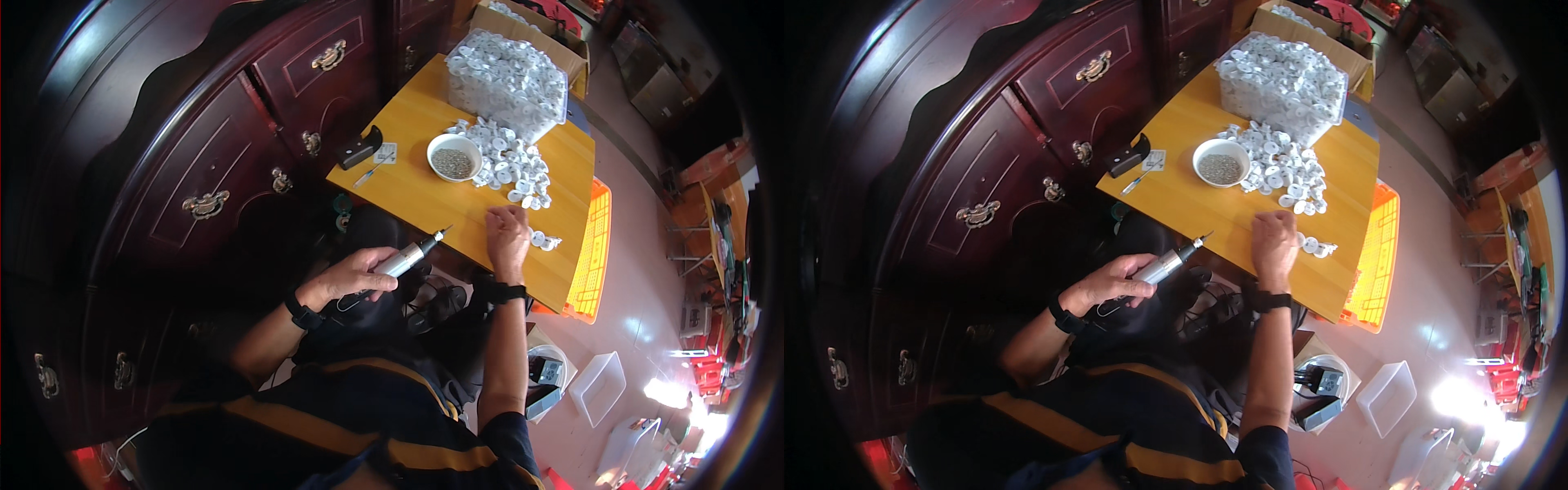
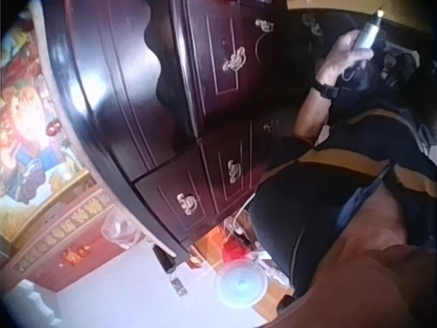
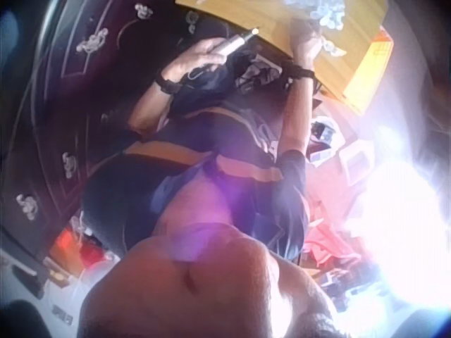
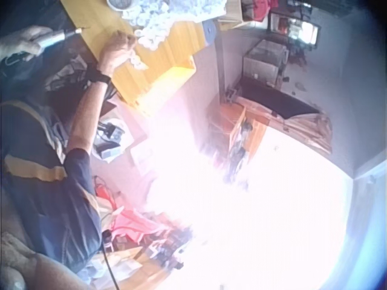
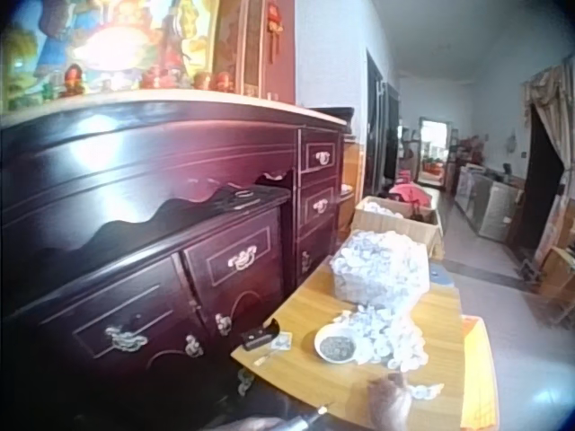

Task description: The recorder is assembling small white plastic components by inserting screws and fastening them using an electric screwdriver.

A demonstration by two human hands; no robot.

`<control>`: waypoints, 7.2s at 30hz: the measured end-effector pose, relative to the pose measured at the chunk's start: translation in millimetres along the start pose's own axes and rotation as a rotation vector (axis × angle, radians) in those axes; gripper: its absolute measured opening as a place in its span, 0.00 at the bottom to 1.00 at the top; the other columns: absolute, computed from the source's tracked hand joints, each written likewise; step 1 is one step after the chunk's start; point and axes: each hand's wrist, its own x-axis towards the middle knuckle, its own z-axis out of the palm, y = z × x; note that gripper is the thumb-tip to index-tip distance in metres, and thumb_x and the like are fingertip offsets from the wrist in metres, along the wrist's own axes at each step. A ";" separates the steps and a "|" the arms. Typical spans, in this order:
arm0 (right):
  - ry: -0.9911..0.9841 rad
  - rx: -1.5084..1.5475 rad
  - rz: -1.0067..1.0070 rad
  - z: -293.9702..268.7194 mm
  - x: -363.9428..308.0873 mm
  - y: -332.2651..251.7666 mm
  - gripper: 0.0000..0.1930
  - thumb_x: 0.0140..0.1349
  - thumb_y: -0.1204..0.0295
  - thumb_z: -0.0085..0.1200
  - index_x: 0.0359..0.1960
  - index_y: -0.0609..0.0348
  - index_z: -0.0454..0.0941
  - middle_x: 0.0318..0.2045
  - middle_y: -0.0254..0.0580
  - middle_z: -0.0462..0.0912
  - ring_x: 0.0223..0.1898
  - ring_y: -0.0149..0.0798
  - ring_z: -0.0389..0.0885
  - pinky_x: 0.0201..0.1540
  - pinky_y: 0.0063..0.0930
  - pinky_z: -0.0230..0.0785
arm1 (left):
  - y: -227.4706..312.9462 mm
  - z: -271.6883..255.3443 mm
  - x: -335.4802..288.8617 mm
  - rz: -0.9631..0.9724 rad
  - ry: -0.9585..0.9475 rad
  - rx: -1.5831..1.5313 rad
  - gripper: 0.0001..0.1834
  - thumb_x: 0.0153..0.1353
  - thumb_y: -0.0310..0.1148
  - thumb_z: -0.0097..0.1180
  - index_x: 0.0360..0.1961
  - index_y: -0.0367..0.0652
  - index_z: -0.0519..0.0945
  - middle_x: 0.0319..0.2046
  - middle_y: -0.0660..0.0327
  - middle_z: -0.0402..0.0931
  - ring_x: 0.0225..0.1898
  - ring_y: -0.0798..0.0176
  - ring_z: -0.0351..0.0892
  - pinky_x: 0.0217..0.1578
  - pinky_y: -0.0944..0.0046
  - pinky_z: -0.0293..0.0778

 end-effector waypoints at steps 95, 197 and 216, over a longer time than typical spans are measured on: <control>-0.449 1.176 0.688 35.2 -6.0 -58.1 0.17 0.71 0.67 0.54 0.56 0.63 0.71 0.41 0.41 0.83 0.36 0.32 0.84 0.38 0.22 0.78 | -43.6 -30.9 -20.6 0.143 0.026 -0.182 0.22 0.59 0.37 0.64 0.49 0.39 0.71 0.30 0.64 0.73 0.24 0.74 0.74 0.23 0.73 0.72; -0.303 0.866 0.351 54.8 -9.1 -23.8 0.12 0.61 0.80 0.59 0.47 0.61 0.81 0.35 0.34 0.83 0.34 0.25 0.82 0.38 0.18 0.75 | -26.9 -17.0 32.3 0.073 0.070 0.024 0.20 0.63 0.35 0.63 0.51 0.38 0.72 0.29 0.66 0.72 0.21 0.74 0.72 0.22 0.72 0.70; -0.286 0.859 0.391 51.6 -9.9 -29.6 0.11 0.61 0.78 0.61 0.46 0.61 0.82 0.35 0.30 0.84 0.34 0.22 0.81 0.40 0.17 0.75 | -25.1 -15.0 31.9 0.063 0.084 0.018 0.23 0.62 0.35 0.63 0.54 0.36 0.71 0.29 0.66 0.72 0.22 0.74 0.72 0.23 0.72 0.70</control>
